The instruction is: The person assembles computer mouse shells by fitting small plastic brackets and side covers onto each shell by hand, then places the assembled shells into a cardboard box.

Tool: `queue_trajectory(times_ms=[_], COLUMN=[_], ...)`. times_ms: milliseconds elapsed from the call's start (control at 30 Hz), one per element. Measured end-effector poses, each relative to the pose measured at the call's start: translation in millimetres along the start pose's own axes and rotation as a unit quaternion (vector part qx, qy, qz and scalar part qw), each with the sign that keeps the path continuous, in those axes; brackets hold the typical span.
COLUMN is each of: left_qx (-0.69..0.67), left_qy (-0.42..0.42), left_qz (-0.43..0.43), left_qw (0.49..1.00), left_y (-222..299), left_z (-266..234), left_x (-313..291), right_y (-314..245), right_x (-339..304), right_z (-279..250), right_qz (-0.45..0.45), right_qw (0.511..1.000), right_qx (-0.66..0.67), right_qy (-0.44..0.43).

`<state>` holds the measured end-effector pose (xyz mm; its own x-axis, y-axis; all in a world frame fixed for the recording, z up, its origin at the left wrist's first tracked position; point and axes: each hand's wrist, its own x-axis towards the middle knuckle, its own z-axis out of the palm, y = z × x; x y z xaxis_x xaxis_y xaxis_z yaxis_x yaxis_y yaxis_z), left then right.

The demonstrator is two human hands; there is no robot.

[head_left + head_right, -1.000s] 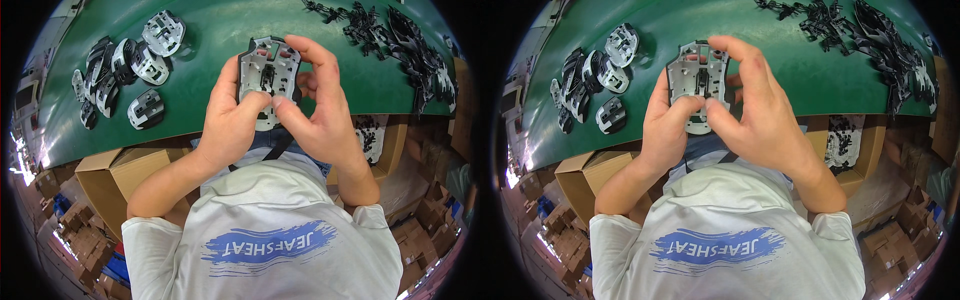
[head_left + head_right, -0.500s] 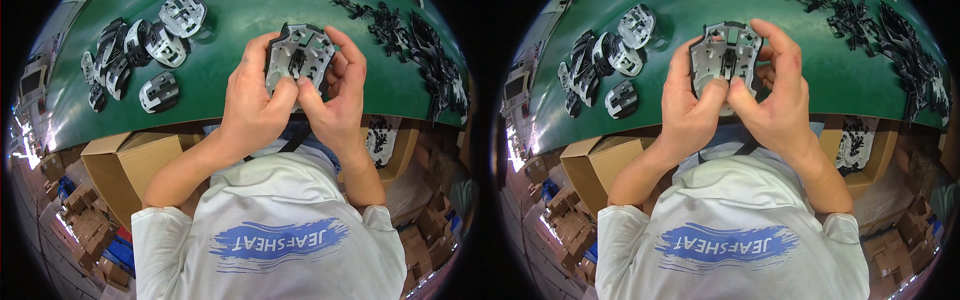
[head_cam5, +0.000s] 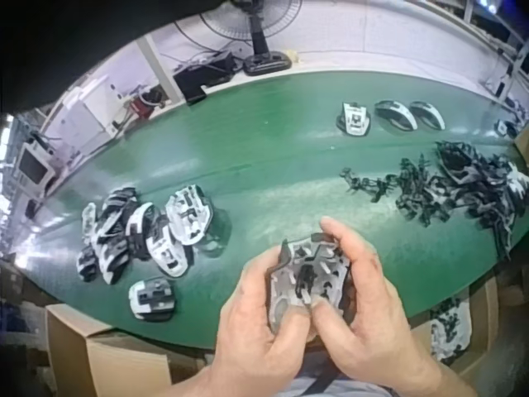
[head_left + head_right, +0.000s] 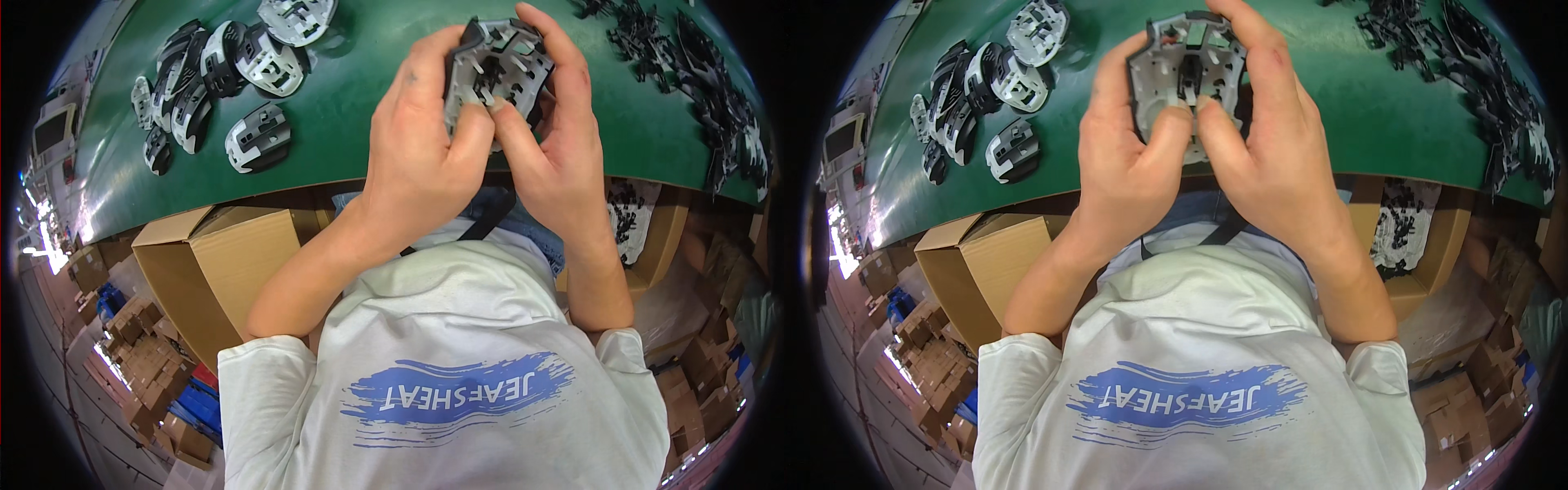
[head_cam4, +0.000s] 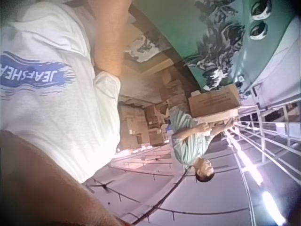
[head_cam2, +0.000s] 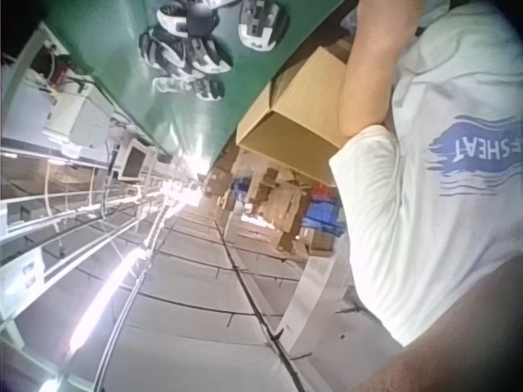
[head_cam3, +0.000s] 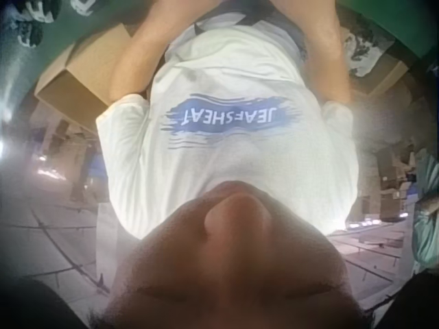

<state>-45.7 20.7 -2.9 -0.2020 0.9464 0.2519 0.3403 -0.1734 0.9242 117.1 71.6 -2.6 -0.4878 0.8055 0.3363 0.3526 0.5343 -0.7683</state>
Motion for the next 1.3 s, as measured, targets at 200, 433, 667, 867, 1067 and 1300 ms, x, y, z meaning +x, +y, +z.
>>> queue_trajectory(times_ms=[200,433,667,867,1067,1300], left_qx=[-0.232,-0.529,-0.566,-0.247,0.121,0.247], left_qy=[-0.155,-0.156,-0.05,0.323,0.32,0.116], left_qz=[-0.232,-0.311,-0.178,-0.2,-0.477,-0.597], left_qw=[0.932,0.774,0.803,0.891,0.809,0.754], left_y=[39,45,68,14,-96,-160], left_z=[-49,-94,-201,-386,-411,-350], left_x=[-8,-48,-127,-269,-466,-523], right_y=[-30,-69,-125,-98,-8,47], right_x=[6,-3,22,64,79,78], right_z=[2,18,54,68,52,10], right_qz=[0.127,0.186,0.079,0.032,0.11,0.077], right_qw=[0.959,0.881,0.853,0.926,0.962,0.993], right_qx=[0.251,0.409,0.37,0.198,0.092,-0.064], right_qy=[-0.044,-0.147,-0.36,-0.319,-0.231,-0.063])
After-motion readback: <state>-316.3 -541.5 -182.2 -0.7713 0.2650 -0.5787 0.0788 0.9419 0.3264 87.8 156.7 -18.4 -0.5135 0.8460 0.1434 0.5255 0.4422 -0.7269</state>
